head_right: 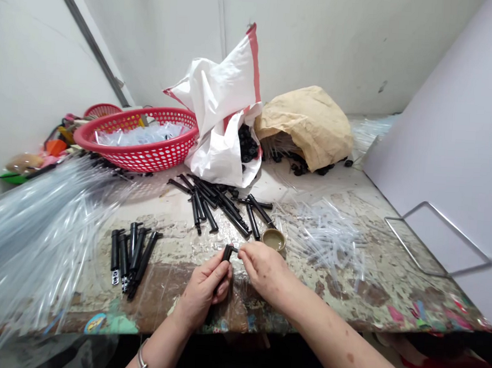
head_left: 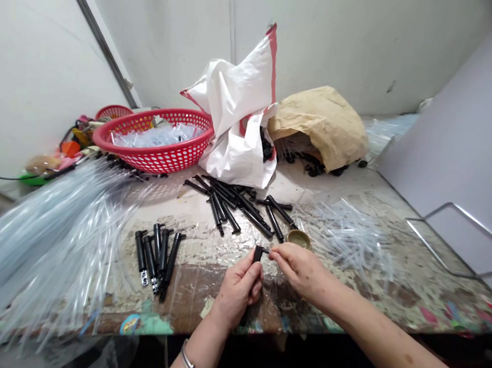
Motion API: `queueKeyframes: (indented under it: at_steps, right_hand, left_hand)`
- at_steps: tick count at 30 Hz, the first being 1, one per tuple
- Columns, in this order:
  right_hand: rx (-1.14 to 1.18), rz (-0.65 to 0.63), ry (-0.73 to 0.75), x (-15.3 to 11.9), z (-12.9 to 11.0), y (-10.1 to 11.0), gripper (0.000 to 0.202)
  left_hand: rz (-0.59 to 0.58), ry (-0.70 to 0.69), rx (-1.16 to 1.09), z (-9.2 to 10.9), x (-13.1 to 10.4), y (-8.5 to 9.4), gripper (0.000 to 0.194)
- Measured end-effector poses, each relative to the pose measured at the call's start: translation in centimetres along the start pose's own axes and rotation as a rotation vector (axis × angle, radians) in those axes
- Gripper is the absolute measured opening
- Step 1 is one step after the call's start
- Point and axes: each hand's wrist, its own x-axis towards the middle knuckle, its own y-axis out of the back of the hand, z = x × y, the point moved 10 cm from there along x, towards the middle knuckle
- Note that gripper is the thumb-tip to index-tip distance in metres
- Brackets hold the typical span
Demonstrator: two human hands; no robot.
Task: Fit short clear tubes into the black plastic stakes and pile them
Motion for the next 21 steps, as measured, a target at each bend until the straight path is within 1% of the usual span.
queueKeyframes:
  at_steps: [7, 11, 14, 16, 18, 19, 20, 21]
  right_hand:
    - [-0.063, -0.047, -0.036, 0.3, 0.5, -0.8, 0.026]
    - [-0.073, -0.042, -0.049, 0.7, 0.8, -1.2, 0.027]
    - [0.009, -0.024, -0.036, 0.6, 0.8, -1.4, 0.028]
    - [0.068, -0.013, -0.017, 0.5, 0.8, -1.4, 0.029]
    - [0.101, 0.037, 0.002, 0.4, 0.7, -0.8, 0.029]
    - [0.108, 0.071, 0.011, 0.3, 0.6, -0.3, 0.029]
    - [0.11, 0.1, 0.018, 0.1, 0.5, 0.2, 0.03]
    - [0.109, 0.122, 0.023, -0.1, 0.3, 0.7, 0.031]
  left_hand:
    - [-0.023, 0.036, -0.011, -0.2, 0.2, -0.3, 0.029]
    - [0.011, 0.048, -0.047, -0.4, 0.3, 0.1, 0.031]
    - [0.028, 0.016, -0.048, -0.2, 0.1, 0.1, 0.036]
    - [0.039, -0.017, 0.01, 0.0, -0.1, 0.1, 0.04]
    - [0.081, -0.063, 0.114, 0.7, -0.4, 0.4, 0.043]
    - [0.127, -0.096, 0.172, 1.4, -0.7, 1.0, 0.045]
    - [0.188, -0.134, 0.232, 2.3, -1.2, 1.9, 0.047]
    - [0.266, -0.175, 0.293, 3.3, -1.7, 3.1, 0.049]
